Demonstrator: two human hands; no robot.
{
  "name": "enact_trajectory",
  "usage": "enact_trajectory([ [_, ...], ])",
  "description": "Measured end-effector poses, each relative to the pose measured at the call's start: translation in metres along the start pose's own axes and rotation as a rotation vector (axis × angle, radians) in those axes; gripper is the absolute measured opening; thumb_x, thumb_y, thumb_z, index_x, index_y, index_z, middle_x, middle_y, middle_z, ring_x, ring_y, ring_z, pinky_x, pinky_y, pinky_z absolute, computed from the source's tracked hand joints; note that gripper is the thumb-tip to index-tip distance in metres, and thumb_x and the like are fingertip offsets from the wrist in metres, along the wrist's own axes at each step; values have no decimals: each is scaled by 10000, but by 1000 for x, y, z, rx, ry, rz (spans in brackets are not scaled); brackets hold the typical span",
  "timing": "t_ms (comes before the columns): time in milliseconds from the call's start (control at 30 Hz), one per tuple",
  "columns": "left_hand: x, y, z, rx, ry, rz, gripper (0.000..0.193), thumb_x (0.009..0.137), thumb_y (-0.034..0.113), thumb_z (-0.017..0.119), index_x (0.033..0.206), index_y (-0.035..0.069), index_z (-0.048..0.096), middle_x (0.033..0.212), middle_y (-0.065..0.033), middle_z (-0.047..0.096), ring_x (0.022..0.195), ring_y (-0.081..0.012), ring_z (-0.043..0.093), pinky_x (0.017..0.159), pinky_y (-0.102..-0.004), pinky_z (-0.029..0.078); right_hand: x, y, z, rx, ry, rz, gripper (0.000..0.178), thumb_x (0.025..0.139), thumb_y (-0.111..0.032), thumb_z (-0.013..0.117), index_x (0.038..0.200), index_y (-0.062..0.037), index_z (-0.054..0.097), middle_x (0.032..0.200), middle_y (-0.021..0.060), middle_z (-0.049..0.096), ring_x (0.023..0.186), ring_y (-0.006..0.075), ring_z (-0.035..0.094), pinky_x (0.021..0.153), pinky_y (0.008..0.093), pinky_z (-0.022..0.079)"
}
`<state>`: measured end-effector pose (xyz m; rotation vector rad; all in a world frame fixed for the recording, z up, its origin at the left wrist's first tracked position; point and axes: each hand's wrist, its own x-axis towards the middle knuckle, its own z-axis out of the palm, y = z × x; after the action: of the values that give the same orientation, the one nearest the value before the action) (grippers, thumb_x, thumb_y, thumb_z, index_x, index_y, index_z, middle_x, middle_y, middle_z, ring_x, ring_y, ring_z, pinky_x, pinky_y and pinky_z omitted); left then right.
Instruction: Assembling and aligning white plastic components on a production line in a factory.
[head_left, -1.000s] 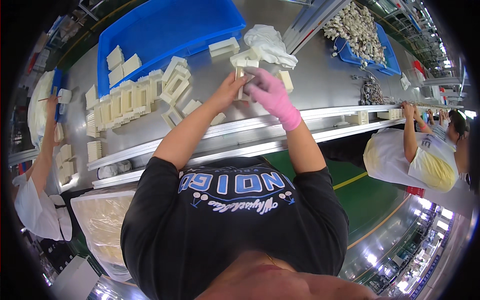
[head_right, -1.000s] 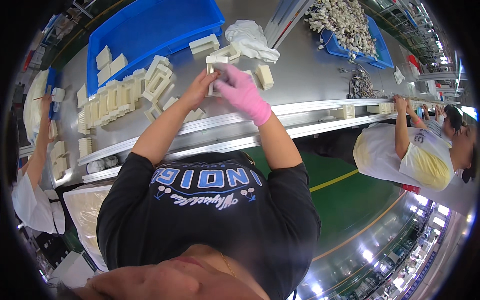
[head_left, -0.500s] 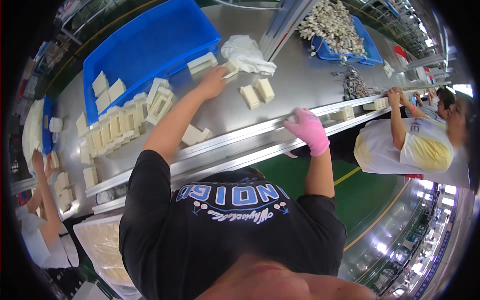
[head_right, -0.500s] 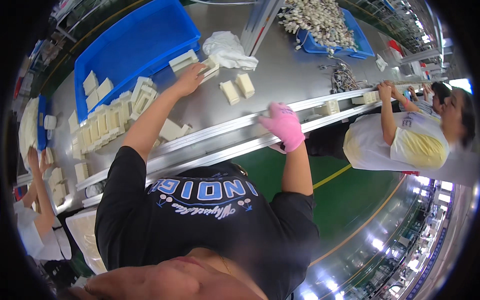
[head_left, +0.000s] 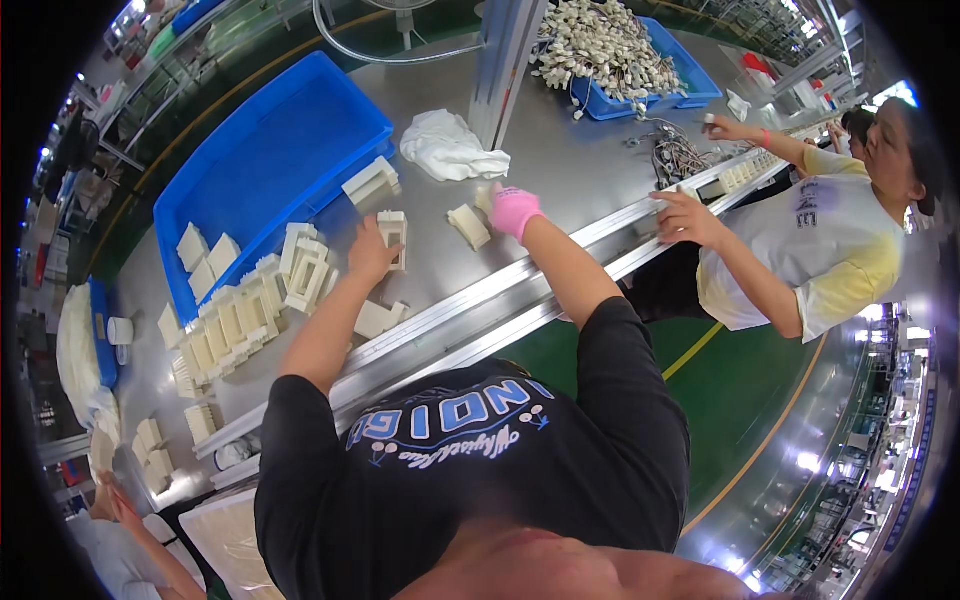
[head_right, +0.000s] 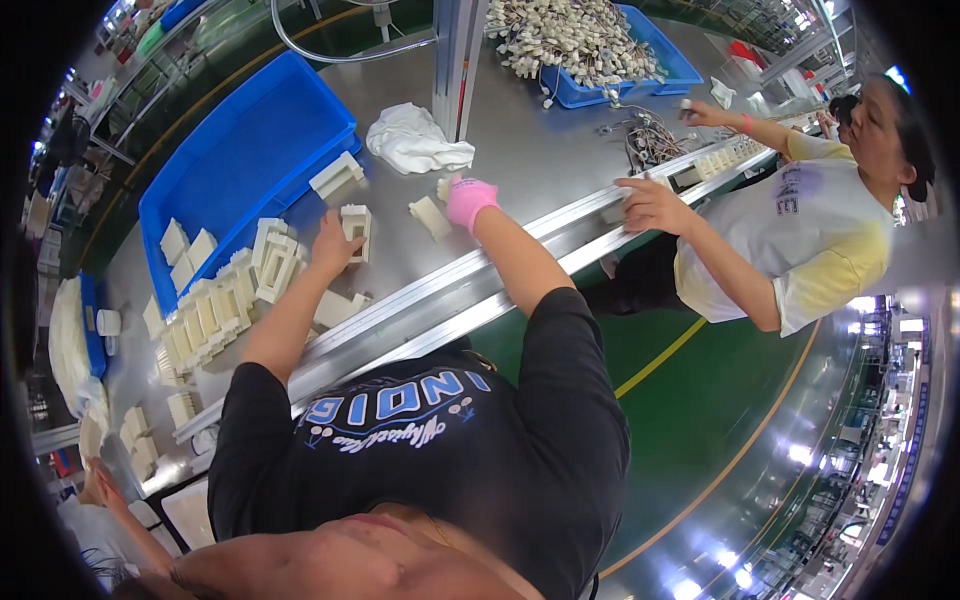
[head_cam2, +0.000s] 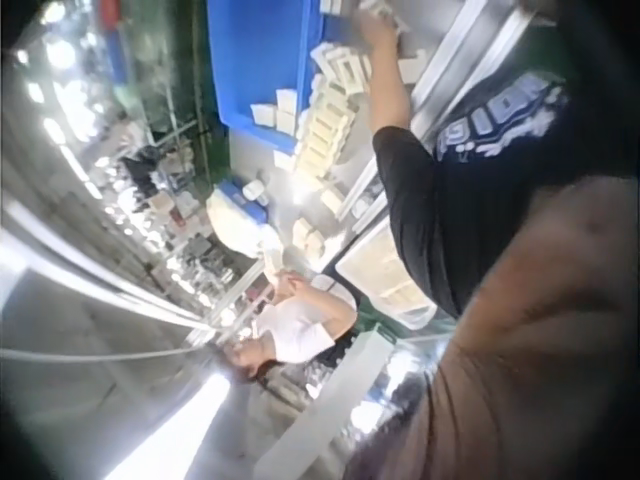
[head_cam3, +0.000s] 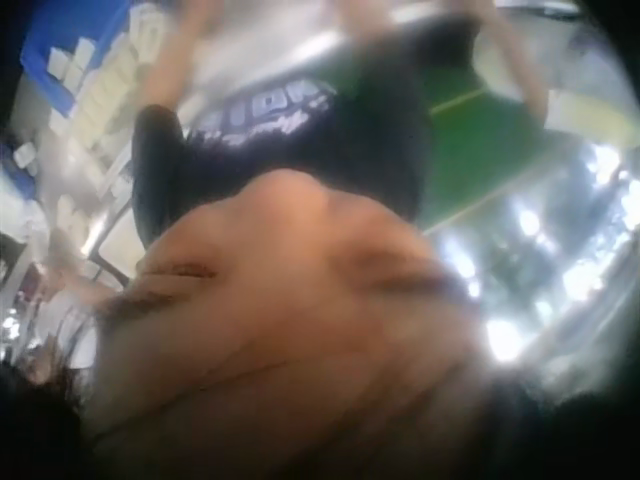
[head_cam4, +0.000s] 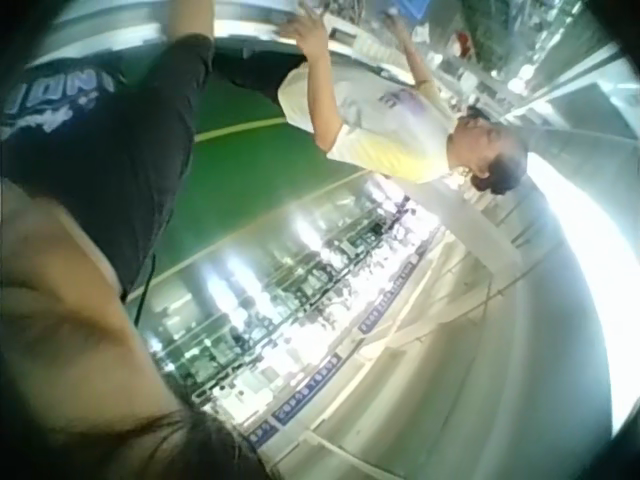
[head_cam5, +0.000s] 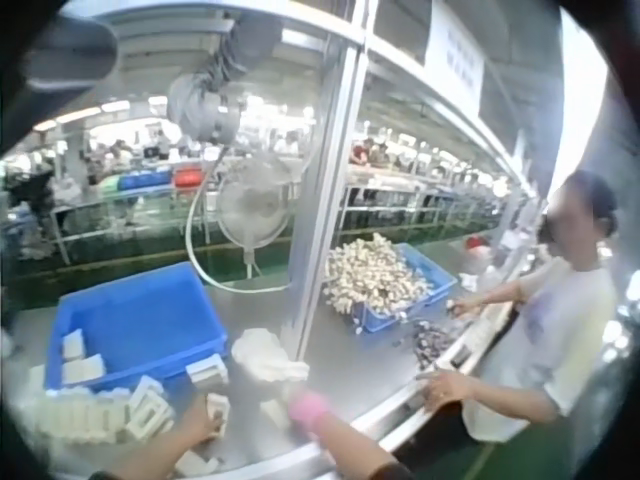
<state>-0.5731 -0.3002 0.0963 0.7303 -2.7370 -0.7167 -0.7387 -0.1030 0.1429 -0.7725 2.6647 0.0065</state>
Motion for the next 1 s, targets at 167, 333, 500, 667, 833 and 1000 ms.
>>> enact_trajectory([
  [167,2,-42,18,-116,-253,-129,318,686,272,623,848,14,532,901,-173,559,841,-349,553,735,-397,444,-1,-13,5,12,6,-39,419,696,-189,547,1062,-20,432,1022,181,543,906,323,561,750,379,456],
  [333,9,-29,6,-54,-322,-46,153,679,178,553,736,36,546,734,-167,572,763,-316,572,659,-393,445,4,-4,9,115,68,0,463,654,-192,594,1059,-26,440,1019,200,536,926,333,548,779,375,450],
  [500,6,7,-8,-707,-174,-294,185,710,191,543,799,28,542,639,-96,520,591,-197,547,521,-336,423,13,6,4,103,4,7,535,583,-264,641,1037,-23,493,1009,208,546,960,317,531,814,348,434],
  [667,-2,16,-20,-1031,-236,-485,261,784,264,501,894,27,502,698,-69,518,583,-145,500,527,-285,412,9,6,-3,217,-92,-31,522,569,-297,662,981,-4,531,960,204,569,941,285,544,802,333,435],
  [833,-16,43,-23,-1215,-156,-455,303,819,294,485,948,22,445,774,-75,512,681,-155,511,562,-288,422,9,19,4,482,-5,-161,439,619,-274,662,930,11,540,748,147,598,661,209,591,595,286,470],
  [1000,-24,41,-14,-1065,-110,-339,343,855,350,444,977,34,384,798,-81,504,754,-180,542,598,-317,482,-60,-37,-38,1269,-391,-361,234,725,-187,606,828,9,531,590,19,501,380,61,385,349,200,314],
])
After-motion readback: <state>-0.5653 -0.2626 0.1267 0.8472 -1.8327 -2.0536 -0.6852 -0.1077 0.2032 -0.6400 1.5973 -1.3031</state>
